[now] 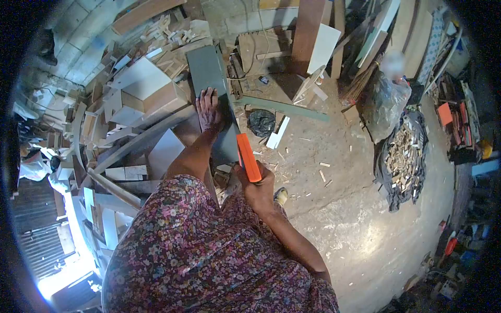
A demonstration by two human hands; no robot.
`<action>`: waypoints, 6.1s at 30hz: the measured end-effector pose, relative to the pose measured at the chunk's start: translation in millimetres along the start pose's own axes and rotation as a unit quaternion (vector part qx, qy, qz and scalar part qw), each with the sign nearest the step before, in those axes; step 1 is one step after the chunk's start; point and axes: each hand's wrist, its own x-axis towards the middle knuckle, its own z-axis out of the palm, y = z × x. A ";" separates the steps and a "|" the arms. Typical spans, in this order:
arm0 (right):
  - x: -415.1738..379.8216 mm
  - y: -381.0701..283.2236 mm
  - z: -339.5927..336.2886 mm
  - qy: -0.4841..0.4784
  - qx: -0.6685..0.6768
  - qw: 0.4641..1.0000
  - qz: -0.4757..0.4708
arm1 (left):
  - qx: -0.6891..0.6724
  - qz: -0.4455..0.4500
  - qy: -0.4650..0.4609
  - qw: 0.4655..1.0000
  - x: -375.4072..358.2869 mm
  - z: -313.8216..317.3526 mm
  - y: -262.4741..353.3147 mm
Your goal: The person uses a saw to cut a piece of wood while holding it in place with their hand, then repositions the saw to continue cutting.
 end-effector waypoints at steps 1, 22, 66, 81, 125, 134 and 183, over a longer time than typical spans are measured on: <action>4.7 3.2 1.4 0.003 0.009 1.000 0.010 | -0.008 -0.004 -0.004 1.000 1.3 0.6 -1.1; -7.4 -5.5 -13.1 -0.011 -0.073 0.997 -0.016 | -0.003 0.012 0.029 1.000 2.2 5.9 -3.4; 74.1 32.0 33.8 0.007 -0.063 0.992 -0.112 | -0.005 0.015 0.019 1.000 0.6 -1.5 -2.4; -2.6 -10.9 -15.8 -0.009 -0.034 0.999 0.004 | -0.026 -0.001 0.013 1.000 0.3 5.2 0.6; 66.6 43.0 25.9 0.005 -0.029 0.999 -0.035 | -0.008 0.013 0.017 1.000 0.9 10.6 -8.0; 80.4 24.1 34.6 0.011 -0.080 0.993 -0.088 | -0.020 0.012 0.005 1.000 1.6 3.2 -4.8; 84.2 50.7 23.8 0.022 -0.021 0.997 -0.074 | 0.061 0.032 -0.007 0.998 -1.7 6.4 -1.9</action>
